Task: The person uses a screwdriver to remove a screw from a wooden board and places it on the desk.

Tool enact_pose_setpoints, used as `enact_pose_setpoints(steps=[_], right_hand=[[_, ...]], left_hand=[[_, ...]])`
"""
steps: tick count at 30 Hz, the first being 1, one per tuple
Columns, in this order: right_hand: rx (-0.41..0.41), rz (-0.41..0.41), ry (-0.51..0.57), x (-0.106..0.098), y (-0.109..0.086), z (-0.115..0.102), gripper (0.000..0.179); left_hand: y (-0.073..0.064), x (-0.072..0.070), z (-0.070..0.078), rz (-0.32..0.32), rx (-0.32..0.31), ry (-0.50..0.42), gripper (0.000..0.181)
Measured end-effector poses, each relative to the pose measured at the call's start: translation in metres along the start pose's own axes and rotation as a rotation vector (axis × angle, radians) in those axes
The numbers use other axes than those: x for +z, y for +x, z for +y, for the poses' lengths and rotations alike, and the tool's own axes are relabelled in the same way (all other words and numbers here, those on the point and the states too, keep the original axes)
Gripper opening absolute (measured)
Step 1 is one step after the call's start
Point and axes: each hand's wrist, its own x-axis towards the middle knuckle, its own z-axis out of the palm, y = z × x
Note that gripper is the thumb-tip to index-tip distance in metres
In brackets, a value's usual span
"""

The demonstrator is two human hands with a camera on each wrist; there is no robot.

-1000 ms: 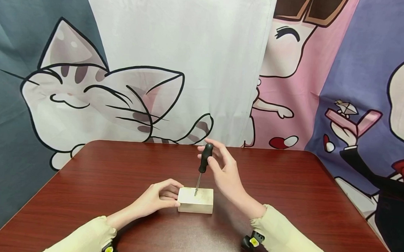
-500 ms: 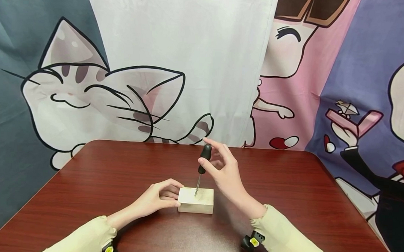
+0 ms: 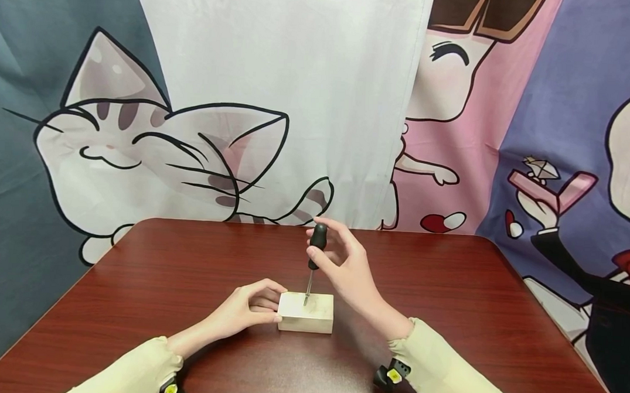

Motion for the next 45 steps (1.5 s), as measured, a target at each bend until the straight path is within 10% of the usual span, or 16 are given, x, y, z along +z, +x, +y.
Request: enact_pose_setpoints(steps=[45], right_hand=[[0.023,0.059,-0.091,-0.015,-0.002,-0.002,0.041]], left_hand=[[0.0,0.0,-0.002,-0.001,0.012,0.003,0.046]])
